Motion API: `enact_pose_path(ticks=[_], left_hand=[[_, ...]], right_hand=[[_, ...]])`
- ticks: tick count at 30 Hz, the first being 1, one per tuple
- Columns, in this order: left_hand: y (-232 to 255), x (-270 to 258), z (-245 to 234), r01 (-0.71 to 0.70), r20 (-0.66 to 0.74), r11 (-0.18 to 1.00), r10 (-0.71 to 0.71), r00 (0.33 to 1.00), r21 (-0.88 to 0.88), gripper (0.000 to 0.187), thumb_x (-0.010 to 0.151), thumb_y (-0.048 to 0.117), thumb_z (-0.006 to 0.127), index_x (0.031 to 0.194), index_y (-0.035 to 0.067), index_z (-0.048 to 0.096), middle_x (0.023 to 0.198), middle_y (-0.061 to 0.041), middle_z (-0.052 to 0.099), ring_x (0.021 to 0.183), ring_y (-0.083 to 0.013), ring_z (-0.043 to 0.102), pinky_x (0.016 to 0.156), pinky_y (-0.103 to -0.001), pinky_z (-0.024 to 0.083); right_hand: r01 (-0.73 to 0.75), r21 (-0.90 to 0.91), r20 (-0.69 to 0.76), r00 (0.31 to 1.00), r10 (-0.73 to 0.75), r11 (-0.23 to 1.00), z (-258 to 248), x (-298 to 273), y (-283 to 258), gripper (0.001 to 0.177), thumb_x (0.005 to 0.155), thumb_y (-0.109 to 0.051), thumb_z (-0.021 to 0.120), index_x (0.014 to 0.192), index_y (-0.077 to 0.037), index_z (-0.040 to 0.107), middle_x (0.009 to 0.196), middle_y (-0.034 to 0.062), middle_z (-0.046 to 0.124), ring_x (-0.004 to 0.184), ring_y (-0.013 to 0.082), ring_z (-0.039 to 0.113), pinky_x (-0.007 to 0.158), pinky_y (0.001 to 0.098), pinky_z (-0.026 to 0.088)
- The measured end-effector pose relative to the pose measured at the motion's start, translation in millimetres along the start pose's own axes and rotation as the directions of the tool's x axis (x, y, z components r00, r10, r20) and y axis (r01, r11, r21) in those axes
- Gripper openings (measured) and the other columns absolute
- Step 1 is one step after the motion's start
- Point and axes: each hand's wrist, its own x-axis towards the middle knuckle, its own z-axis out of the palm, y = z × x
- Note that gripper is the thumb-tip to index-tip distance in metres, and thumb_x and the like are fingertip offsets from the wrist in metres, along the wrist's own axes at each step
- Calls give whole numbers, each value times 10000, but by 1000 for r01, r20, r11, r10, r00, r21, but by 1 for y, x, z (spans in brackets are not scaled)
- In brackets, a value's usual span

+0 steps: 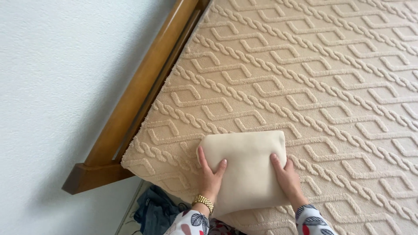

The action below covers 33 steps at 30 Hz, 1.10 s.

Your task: Folding clothes on a bed, picking up a handheld vacuum, and closing curtains in a bedroom.

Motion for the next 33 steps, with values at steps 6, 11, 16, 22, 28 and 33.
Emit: enact_pose_path(ticks=[6, 11, 16, 22, 28, 33], left_hand=[[44, 29, -52, -90, 57, 992, 85, 995, 89, 1076, 794, 430, 750, 1618, 293, 72, 1718, -43, 194, 1361, -290, 569, 799, -419, 664], [81, 72, -132, -202, 135, 959, 177, 975, 199, 1054, 764, 498, 725, 1620, 338, 131, 1728, 32, 201, 1478, -252, 419, 1072, -448, 491], [84, 126, -215, -377, 224, 856, 314, 923, 353, 999, 758, 502, 770, 1596, 383, 241, 1697, 11, 300, 1503, -175, 387, 1190, -318, 309], [16, 170, -261, -369, 301, 769, 238, 923, 523, 882, 847, 416, 729, 1601, 401, 271, 1552, -86, 513, 1311, -308, 555, 1085, -378, 401], [2, 142, -253, -327, 120, 828, 307, 944, 455, 731, 935, 301, 636, 1588, 357, 313, 1613, -71, 439, 1397, -290, 505, 1155, -391, 368], [4, 114, -248, -125, -95, 777, 231, 968, 616, 600, 1009, 147, 472, 1555, 387, 405, 1323, -167, 612, 1130, -398, 639, 926, -546, 506]], right_hand=[[127, 163, -196, 976, -94, 978, 37, -5, 14, 675, 940, -638, 458, 1196, -32, 610, 1014, 164, 709, 838, 302, 686, 693, 426, 581], [131, 389, -31, 991, -129, 912, 98, -50, -15, 531, 1007, -442, 449, 1395, -84, 500, 1143, 145, 694, 930, 310, 689, 814, 497, 604], [177, 426, 202, 937, -284, 887, 152, -79, -30, 476, 1006, -387, 412, 1411, -143, 460, 1174, 113, 685, 986, 283, 679, 873, 461, 605], [360, 204, 352, 841, -411, 910, 196, -45, -7, 246, 1056, -330, 451, 1067, -87, 489, 1019, 71, 605, 945, 199, 566, 816, 369, 503], [450, -85, 391, 836, -386, 889, 178, -52, -16, 272, 1062, -373, 445, 1125, -110, 464, 1052, 120, 749, 931, 265, 745, 715, 413, 619], [554, -98, 338, 800, -496, 827, 170, -49, 0, 424, 1034, -312, 500, 1429, -166, 458, 970, 80, 756, 826, 207, 725, 708, 362, 613]])
